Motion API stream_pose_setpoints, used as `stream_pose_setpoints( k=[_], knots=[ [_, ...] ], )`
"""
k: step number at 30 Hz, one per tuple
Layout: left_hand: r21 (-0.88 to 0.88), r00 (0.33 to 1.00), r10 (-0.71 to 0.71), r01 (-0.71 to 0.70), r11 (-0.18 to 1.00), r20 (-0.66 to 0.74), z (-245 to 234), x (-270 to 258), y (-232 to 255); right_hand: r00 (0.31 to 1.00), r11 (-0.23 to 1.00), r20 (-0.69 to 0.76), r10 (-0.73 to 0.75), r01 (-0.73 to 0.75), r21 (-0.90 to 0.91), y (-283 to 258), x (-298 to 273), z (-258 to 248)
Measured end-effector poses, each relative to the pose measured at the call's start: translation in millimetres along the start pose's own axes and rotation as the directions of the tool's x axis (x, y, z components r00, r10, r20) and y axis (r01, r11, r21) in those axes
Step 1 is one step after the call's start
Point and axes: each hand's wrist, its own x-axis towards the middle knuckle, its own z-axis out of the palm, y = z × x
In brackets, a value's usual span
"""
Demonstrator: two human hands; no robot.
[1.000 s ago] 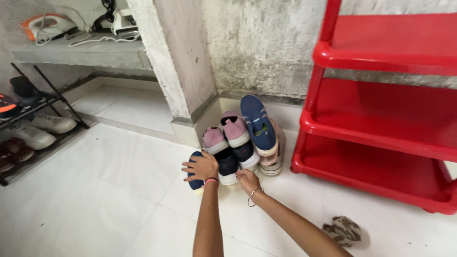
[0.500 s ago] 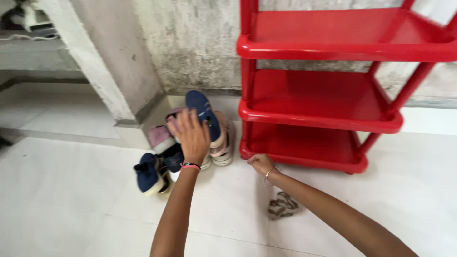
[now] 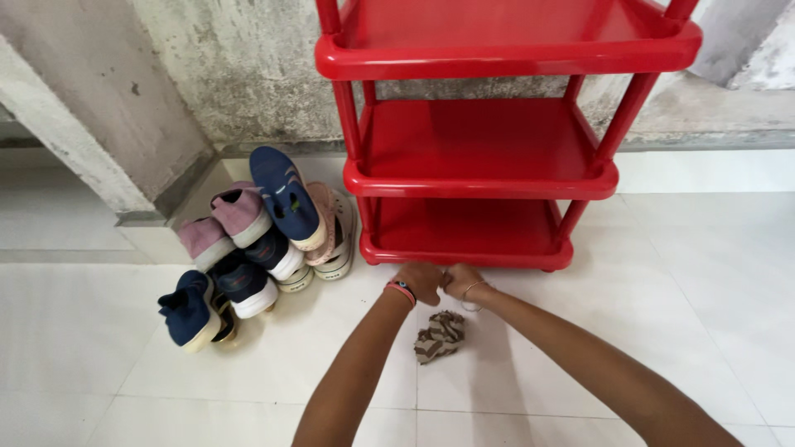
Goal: The person removes multiple pairs of shoes from a red three-tier shoe rack and places them on the floor. Then the person wipes the empty rack with a cloth.
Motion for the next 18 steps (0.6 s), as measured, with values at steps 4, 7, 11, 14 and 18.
stream_pose_setpoints(
  k=[4,7,11,14,18],
  knots=[
    [-0.112,0.994,-0.001,0.013,0.994,0.108,31.8,19.9,4.9,0.976,0.978,0.159,0.145,-0.118,-0.17,-5.1,-13.9,9.4],
    [-0.18,0.981,-0.015,0.051,0.982,0.192,45.9,24.4,10.4,0.97,0.98,0.193,0.149,-0.118,-0.16,-3.1,-32.9,16.0],
    [-0.238,0.967,0.016,0.047,0.97,0.255,63.5,23.0,14.4,0.947,0.977,0.255,0.194,-0.162,-0.141,-2.0,-42.7,30.7],
    [-0.229,0.967,0.006,0.055,0.972,0.256,84.6,25.2,12.9,0.941,0.964,0.271,0.2,-0.139,-0.229,3.6,-41.1,46.1],
    [-0.225,0.987,-0.076,0.107,0.969,0.14,110.2,36.6,2.9,0.959,0.965,0.215,0.185,-0.136,-0.224,8.7,-28.5,55.6]
  ],
)
